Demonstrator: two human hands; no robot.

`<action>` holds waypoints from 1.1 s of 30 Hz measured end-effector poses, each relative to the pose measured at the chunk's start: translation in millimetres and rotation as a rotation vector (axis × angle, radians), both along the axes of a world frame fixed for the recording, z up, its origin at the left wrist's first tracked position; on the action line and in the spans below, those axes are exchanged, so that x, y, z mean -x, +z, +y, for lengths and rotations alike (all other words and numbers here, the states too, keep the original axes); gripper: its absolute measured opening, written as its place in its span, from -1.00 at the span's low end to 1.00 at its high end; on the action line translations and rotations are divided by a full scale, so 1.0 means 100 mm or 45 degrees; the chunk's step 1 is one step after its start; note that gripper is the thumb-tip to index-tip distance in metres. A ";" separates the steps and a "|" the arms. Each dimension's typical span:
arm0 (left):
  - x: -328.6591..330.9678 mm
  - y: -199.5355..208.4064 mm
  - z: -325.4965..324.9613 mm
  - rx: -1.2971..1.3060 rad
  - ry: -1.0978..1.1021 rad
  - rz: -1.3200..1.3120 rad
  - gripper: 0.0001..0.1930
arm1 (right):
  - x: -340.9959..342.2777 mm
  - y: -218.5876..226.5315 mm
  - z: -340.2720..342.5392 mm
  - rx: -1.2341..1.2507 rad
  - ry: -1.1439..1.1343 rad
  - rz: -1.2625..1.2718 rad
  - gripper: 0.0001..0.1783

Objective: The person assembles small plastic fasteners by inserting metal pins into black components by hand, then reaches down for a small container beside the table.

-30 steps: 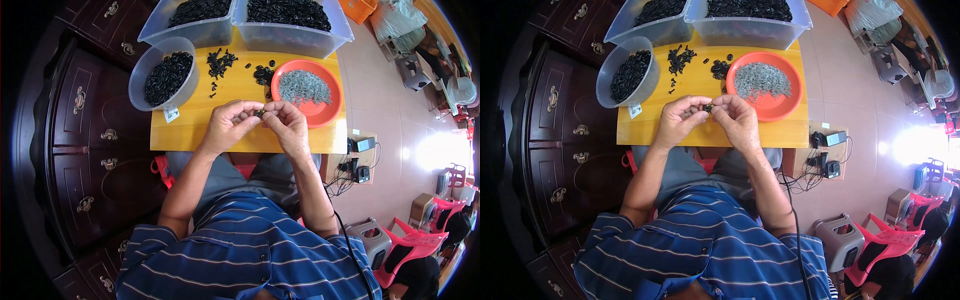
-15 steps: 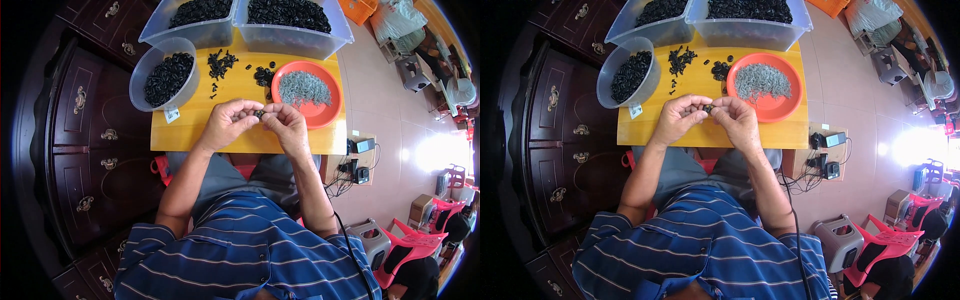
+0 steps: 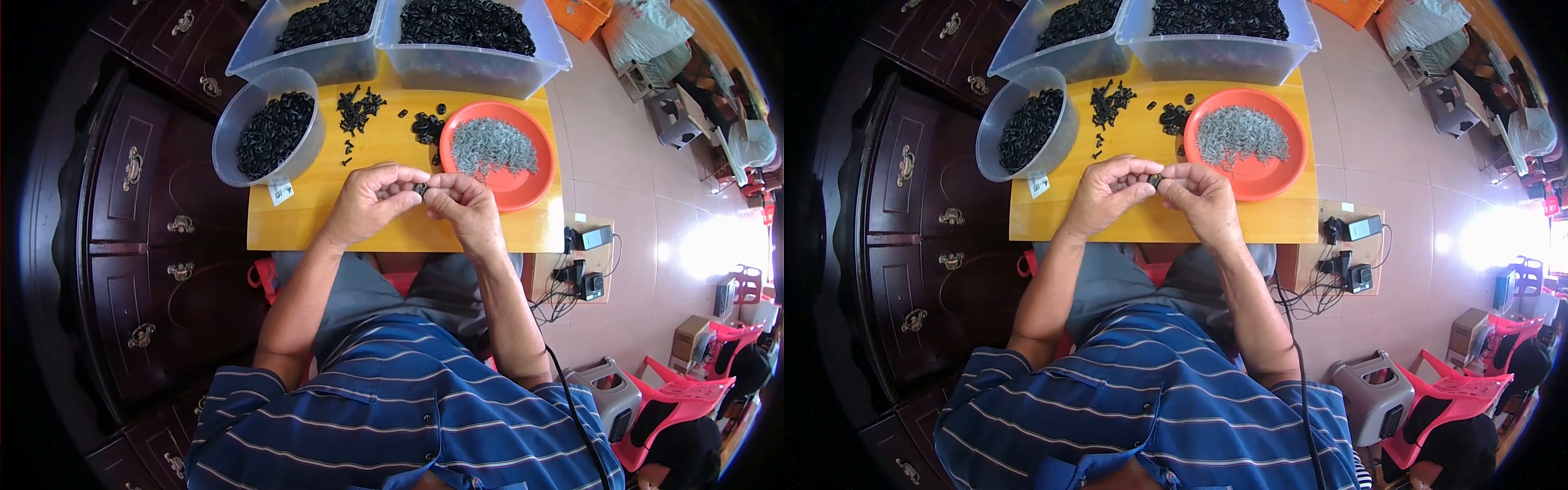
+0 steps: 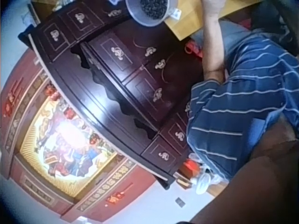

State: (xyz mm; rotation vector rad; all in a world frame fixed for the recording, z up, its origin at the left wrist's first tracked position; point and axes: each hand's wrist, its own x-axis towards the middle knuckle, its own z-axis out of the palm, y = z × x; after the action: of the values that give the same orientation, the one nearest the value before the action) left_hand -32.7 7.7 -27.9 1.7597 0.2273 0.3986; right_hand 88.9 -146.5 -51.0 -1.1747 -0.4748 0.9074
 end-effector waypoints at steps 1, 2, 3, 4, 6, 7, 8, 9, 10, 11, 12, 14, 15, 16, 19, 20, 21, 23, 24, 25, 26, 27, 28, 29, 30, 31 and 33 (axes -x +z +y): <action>-0.01 0.02 0.01 0.000 -0.004 -0.001 -0.75 | -0.01 0.00 -0.01 -0.004 0.021 0.049 -0.86; -0.01 0.05 0.03 -0.032 -0.036 0.019 -0.75 | -0.02 0.00 -0.01 -0.003 0.017 0.048 -0.86; -0.02 0.07 0.03 -0.064 -0.068 0.040 -0.75 | -0.03 0.00 -0.02 0.009 0.052 0.099 -0.85; -0.02 0.09 0.04 -0.065 -0.068 0.040 -0.75 | -0.03 0.00 -0.01 0.020 0.091 0.151 -0.84; -0.03 0.11 0.05 -0.147 -0.102 0.071 -0.72 | -0.03 0.00 -0.02 0.036 0.107 0.157 -0.83; -0.04 0.12 0.04 -0.146 -0.104 0.070 -0.72 | -0.04 0.00 -0.02 0.055 0.121 0.162 -0.81; -0.04 0.12 0.02 -0.172 -0.081 0.073 -0.66 | -0.03 0.00 -0.01 0.056 0.119 0.161 -0.81; -0.05 0.13 -0.01 -0.198 -0.058 0.076 -0.60 | -0.02 -0.02 0.00 0.050 0.091 0.201 -0.81; -0.06 0.18 -0.06 -0.202 -0.061 0.077 -0.60 | -0.01 -0.02 0.00 0.037 0.064 0.243 -0.81; -0.09 0.23 -0.12 -0.364 0.005 0.045 -0.56 | -0.01 -0.03 0.00 0.033 0.061 0.244 -0.81; -0.11 0.26 -0.18 -0.526 0.071 0.012 -0.53 | -0.02 -0.04 0.01 -0.024 0.059 0.293 -0.82; -0.17 0.23 -0.28 -0.716 0.171 -0.027 -0.51 | -0.01 -0.09 0.03 -0.074 0.054 0.340 -0.83; -0.19 0.21 -0.30 -0.908 0.273 -0.066 -0.50 | 0.00 -0.11 0.03 -0.095 0.041 0.372 -0.84; -0.19 0.19 -0.29 -0.909 0.275 -0.065 -0.50 | 0.01 -0.10 0.04 -0.118 0.032 0.405 -0.85; -0.19 0.12 -0.28 -1.067 0.330 -0.114 -0.58 | 0.04 -0.07 0.05 -0.120 -0.025 0.479 -0.86; -0.19 0.09 -0.28 -1.045 0.325 -0.107 -0.61 | 0.04 -0.07 0.04 -0.121 -0.028 0.480 -0.86; -0.19 0.09 -0.28 -1.023 0.320 -0.099 -0.64 | 0.04 -0.07 0.04 -0.116 -0.040 0.500 -0.86; -0.21 0.09 -0.28 -1.013 0.317 -0.123 -0.66 | 0.04 -0.08 0.03 -0.112 -0.056 0.522 -0.86; -0.21 0.10 -0.28 -1.003 0.317 -0.146 -0.68 | 0.03 -0.08 0.03 -0.114 -0.055 0.514 -0.86; -0.21 0.12 -0.29 -1.004 0.313 -0.146 -0.68 | 0.03 -0.08 0.02 -0.116 -0.055 0.507 -0.86; -0.20 0.16 -0.30 -0.915 0.278 -0.114 -0.66 | 0.03 -0.07 0.02 -0.117 -0.058 0.508 -0.86; -0.19 0.18 -0.30 -0.826 0.243 -0.082 -0.64 | 0.03 -0.05 0.01 -0.114 -0.075 0.544 -0.86; -0.19 0.18 -0.30 -0.827 0.242 -0.082 -0.64 | 0.04 -0.03 0.01 -0.111 -0.091 0.580 -0.85; -0.19 0.18 -0.30 -0.802 0.244 -0.081 -0.64 | 0.05 -0.02 0.02 -0.112 -0.092 0.581 -0.85; -0.19 0.18 -0.30 -0.776 0.246 -0.080 -0.63 | 0.05 -0.01 0.02 -0.110 -0.099 0.583 -0.84; -0.19 0.18 -0.30 -0.777 0.243 -0.080 -0.63 | 0.06 0.00 0.02 -0.108 -0.108 0.586 -0.84; -0.19 0.18 -0.30 -0.710 0.233 -0.073 -0.65 | 0.06 -0.01 0.03 -0.107 -0.114 0.592 -0.83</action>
State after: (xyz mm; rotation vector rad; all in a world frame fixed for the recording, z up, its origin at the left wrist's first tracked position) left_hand -13.7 -22.0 -10.2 2.2770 0.2525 0.6933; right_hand 82.9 -143.7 -51.7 -0.8647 -0.0815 1.0344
